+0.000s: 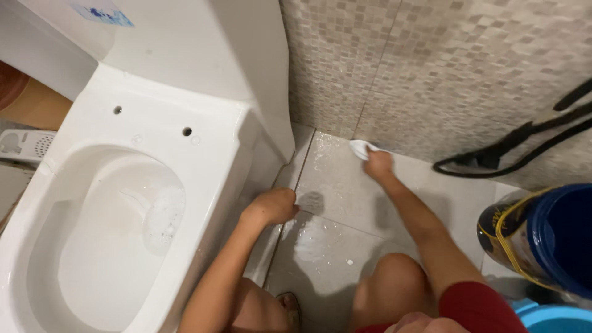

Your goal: The person cleans the tiled wall and floor next to a toilet using a blue scrub brush and a green scoop. They scrub the wall and floor, pour water from the scoop to rinse the area, and apply cleaning liquid from a purple bottle before scrubbing again.

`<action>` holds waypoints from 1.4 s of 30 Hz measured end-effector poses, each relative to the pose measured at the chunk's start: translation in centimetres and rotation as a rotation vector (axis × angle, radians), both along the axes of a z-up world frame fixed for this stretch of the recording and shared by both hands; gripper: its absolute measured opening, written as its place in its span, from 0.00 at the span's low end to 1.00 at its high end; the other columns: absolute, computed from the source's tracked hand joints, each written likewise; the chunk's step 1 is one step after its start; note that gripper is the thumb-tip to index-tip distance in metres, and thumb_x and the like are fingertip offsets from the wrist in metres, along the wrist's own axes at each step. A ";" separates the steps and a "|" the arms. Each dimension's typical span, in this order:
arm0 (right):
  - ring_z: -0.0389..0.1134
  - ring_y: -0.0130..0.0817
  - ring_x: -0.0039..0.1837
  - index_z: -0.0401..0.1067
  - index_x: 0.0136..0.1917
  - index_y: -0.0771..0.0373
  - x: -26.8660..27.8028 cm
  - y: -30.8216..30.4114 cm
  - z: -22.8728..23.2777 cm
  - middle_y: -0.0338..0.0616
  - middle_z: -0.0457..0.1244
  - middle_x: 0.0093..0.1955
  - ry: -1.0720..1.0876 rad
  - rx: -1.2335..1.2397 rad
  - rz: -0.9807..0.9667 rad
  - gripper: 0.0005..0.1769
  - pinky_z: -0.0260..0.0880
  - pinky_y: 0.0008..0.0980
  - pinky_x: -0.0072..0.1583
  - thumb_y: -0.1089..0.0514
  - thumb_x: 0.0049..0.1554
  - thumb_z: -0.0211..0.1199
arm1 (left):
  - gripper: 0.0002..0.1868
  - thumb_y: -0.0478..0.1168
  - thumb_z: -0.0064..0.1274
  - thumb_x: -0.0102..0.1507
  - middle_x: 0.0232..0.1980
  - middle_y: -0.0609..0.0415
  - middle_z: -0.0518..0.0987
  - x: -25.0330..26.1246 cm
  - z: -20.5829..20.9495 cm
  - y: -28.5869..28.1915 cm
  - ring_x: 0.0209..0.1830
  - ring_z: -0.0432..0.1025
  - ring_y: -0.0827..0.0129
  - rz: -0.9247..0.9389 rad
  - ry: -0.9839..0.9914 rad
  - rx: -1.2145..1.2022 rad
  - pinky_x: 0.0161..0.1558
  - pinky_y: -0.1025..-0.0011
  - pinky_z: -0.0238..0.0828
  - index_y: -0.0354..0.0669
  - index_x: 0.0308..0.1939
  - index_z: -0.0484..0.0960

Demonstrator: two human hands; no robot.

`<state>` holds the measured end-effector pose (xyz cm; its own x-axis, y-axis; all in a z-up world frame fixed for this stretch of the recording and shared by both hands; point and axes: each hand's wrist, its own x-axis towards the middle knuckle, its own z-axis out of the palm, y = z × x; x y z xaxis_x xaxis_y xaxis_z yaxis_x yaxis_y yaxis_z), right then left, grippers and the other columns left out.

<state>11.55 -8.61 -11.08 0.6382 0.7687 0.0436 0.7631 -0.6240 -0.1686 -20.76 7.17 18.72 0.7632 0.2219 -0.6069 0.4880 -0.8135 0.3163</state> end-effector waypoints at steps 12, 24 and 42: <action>0.73 0.51 0.48 0.74 0.63 0.60 -7.6 10.7 0.6 0.57 0.70 0.46 0.266 0.165 0.109 0.35 0.74 0.46 0.51 0.50 0.42 0.75 | 0.14 0.41 0.53 0.61 0.48 0.37 0.83 -3.9 -9.3 -3.4 0.50 0.78 0.47 -0.163 0.132 -0.041 0.51 0.55 0.74 0.33 0.41 0.86; 0.73 0.48 0.42 0.68 0.72 0.54 -6.9 5.5 -1.9 0.53 0.71 0.41 0.185 0.012 0.256 0.42 0.74 0.46 0.47 0.45 0.46 0.74 | 0.18 0.43 0.51 0.62 0.27 0.40 0.82 -0.7 -16.8 -6.1 0.27 0.79 0.56 0.058 0.113 -0.272 0.38 0.59 0.76 0.27 0.29 0.84; 0.75 0.45 0.43 0.70 0.71 0.63 -4.3 1.2 0.0 0.54 0.72 0.41 0.228 0.096 -0.027 0.41 0.76 0.43 0.48 0.48 0.47 0.75 | 0.17 0.43 0.50 0.62 0.31 0.46 0.85 -5.2 -25.1 -9.9 0.27 0.78 0.64 0.392 -0.011 -0.533 0.36 0.66 0.76 0.29 0.31 0.84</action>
<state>7.24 -7.41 -11.12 0.6602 0.7504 -0.0318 0.6817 -0.6164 -0.3940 -25.95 -2.75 -6.38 0.6937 0.1557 -0.7032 0.7107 -0.3068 0.6331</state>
